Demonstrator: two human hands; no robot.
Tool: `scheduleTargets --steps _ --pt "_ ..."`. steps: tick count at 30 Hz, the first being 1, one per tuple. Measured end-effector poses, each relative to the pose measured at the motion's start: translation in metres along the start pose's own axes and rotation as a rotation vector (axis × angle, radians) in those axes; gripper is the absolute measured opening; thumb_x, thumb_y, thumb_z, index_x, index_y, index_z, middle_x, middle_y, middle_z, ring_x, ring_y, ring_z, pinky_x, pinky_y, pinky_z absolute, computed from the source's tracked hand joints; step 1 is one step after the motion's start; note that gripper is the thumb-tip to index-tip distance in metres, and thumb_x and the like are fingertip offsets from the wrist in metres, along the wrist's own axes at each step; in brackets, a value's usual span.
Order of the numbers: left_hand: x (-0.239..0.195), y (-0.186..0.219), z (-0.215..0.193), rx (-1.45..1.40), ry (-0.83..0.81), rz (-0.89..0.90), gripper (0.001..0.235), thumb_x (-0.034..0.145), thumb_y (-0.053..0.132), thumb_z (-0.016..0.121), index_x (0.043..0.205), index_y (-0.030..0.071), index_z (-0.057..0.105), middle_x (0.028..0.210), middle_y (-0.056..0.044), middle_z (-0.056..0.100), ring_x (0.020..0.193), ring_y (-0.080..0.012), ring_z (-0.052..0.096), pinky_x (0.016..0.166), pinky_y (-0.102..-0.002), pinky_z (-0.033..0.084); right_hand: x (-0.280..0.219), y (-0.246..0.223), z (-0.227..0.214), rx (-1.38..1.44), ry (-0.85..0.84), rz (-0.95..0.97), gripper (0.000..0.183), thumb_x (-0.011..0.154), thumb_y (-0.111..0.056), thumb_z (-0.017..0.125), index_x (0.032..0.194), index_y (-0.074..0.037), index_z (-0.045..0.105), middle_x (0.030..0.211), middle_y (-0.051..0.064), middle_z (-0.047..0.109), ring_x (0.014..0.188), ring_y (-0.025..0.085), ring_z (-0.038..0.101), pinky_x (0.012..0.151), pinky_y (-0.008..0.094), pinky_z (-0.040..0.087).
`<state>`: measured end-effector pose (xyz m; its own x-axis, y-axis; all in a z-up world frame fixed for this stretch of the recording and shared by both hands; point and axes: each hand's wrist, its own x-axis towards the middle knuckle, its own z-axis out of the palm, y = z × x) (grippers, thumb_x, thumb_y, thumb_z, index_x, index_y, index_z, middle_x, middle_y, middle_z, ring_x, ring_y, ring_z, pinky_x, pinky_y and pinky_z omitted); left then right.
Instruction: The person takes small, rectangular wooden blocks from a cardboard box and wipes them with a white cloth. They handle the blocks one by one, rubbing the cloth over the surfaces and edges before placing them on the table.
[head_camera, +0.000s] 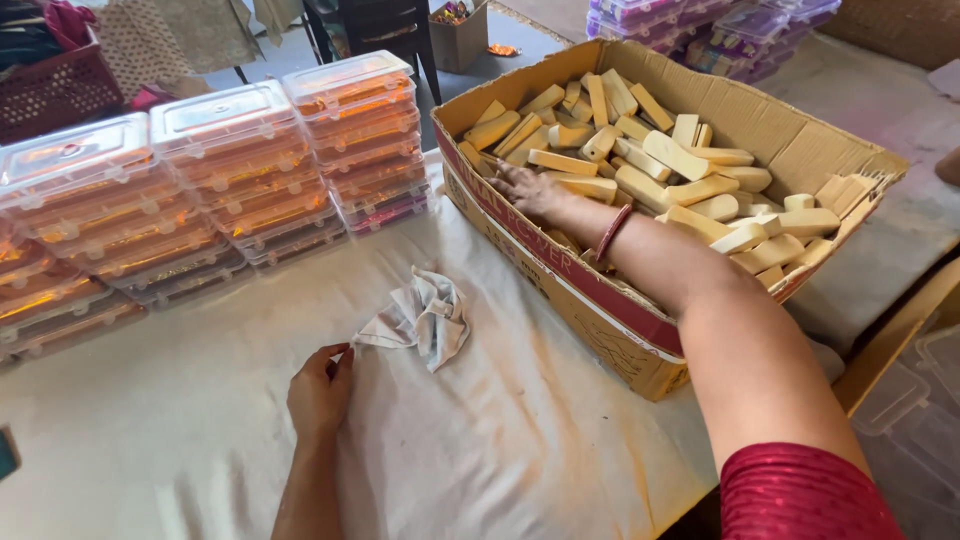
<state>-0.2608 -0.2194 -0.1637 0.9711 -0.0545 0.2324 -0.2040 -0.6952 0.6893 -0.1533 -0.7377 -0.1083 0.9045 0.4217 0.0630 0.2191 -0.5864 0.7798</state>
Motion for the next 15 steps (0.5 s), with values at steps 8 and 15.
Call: scheduleTargets --steps 8,15 --pt "-0.001 -0.002 -0.002 -0.026 -0.003 0.013 0.026 0.093 0.032 0.070 0.113 0.017 0.078 0.071 -0.009 0.070 0.063 -0.0259 0.065 0.063 -0.039 0.051 -0.073 0.061 -0.100 1.022 -0.445 0.548 0.068 0.097 -0.035 0.065 0.159 -0.037 0.036 0.145 0.016 0.057 0.130 0.034 0.058 0.111 0.047 0.046" --pt "0.001 -0.003 -0.002 -0.044 -0.001 0.026 0.027 0.093 0.032 0.070 0.113 0.016 0.078 0.071 -0.009 0.071 0.062 -0.0256 0.066 0.062 -0.039 0.051 -0.101 0.092 -0.081 0.745 -0.551 0.723 0.052 0.106 -0.016 0.050 0.153 -0.039 0.051 0.141 0.017 0.063 0.123 0.034 0.064 0.104 0.051 0.050"
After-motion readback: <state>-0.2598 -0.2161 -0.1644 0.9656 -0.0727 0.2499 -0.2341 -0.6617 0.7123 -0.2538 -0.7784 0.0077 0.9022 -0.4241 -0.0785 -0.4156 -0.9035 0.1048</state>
